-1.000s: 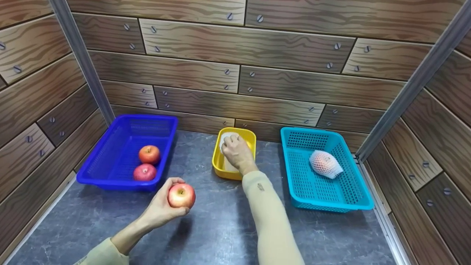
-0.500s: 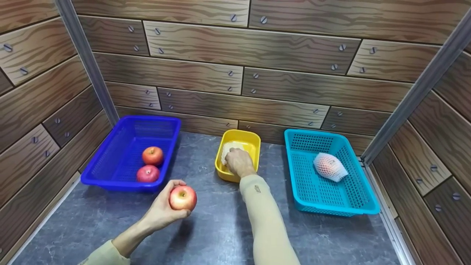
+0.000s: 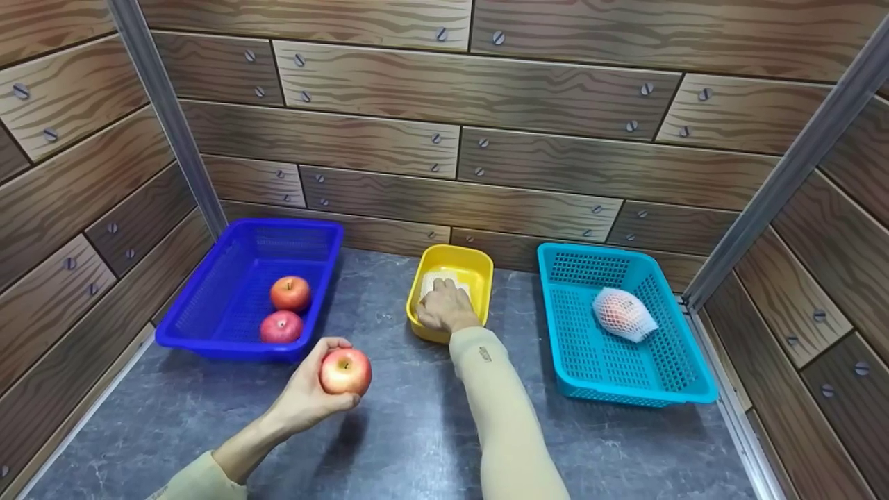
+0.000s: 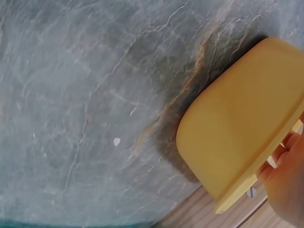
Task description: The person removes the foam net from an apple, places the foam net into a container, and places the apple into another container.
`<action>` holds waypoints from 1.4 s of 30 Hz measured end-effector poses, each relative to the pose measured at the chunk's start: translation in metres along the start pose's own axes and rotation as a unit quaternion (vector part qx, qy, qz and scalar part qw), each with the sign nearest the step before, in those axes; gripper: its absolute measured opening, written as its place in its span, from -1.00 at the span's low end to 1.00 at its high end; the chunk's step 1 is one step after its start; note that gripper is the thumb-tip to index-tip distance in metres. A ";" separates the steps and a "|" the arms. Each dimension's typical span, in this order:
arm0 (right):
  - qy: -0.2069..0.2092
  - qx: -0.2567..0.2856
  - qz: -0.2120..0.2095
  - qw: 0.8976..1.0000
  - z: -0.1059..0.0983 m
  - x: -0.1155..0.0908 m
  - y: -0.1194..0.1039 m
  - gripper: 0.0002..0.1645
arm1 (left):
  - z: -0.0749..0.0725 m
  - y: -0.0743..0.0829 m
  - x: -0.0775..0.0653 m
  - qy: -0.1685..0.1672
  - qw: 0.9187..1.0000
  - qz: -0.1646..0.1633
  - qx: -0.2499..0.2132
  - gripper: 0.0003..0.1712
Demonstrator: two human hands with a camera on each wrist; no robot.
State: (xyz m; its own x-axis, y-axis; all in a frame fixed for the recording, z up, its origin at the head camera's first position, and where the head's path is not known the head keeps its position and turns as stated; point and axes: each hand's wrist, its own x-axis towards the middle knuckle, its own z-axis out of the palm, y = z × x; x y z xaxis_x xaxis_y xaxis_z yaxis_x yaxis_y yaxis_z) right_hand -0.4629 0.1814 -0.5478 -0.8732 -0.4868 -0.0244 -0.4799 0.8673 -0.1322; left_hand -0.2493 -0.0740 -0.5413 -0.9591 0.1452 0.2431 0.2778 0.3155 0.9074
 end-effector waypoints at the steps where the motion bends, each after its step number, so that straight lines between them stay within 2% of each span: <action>1: 0.009 0.000 -0.002 1.000 0.000 -0.002 0.000 -0.43 | 0.001 0.000 0.000 -0.001 1.000 0.001 -0.001 -0.15; 4: 0.037 0.003 -0.004 0.999 0.000 -0.006 0.000 -0.49 | 0.002 0.001 0.000 -0.004 1.000 0.002 -0.002 -0.16; 8: 0.103 -0.004 -0.011 0.995 -0.003 -0.013 -0.001 -0.53 | 0.003 0.002 0.000 -0.005 1.000 0.004 0.001 -0.16; 13: 0.203 0.000 -0.031 0.979 -0.011 -0.023 0.003 -0.62 | 0.005 0.004 0.000 -0.009 1.000 0.004 0.006 -0.15; 16: 0.236 0.005 -0.027 0.971 -0.016 -0.029 0.008 -0.68 | 0.007 0.004 0.000 -0.013 1.000 0.003 0.004 -0.14; 20: 0.249 -0.005 -0.008 0.969 -0.022 -0.038 0.016 -0.72 | 0.008 0.005 0.000 -0.013 1.000 -0.001 -0.006 -0.15; 30: 0.229 -0.029 0.056 0.971 -0.028 -0.063 0.031 -0.67 | 0.012 0.009 0.000 -0.015 1.000 -0.001 -0.014 -0.15; 36: 0.244 -0.038 0.058 0.967 -0.028 -0.078 0.036 -0.69 | 0.015 0.011 -0.001 -0.011 1.000 0.002 -0.016 -0.16; 42: 0.269 -0.057 0.035 0.961 -0.031 -0.098 0.037 -0.71 | 0.019 0.013 -0.001 -0.010 1.000 0.008 -0.010 -0.17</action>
State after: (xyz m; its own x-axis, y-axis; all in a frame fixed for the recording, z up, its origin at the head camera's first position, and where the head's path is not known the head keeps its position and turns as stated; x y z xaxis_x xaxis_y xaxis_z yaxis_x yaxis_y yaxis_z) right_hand -0.3973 0.2642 -0.5198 -0.8062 -0.3302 0.4908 -0.3984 0.9165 -0.0378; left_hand -0.2432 -0.0525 -0.5360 -0.9531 0.1681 0.2516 0.2922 0.2948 0.9098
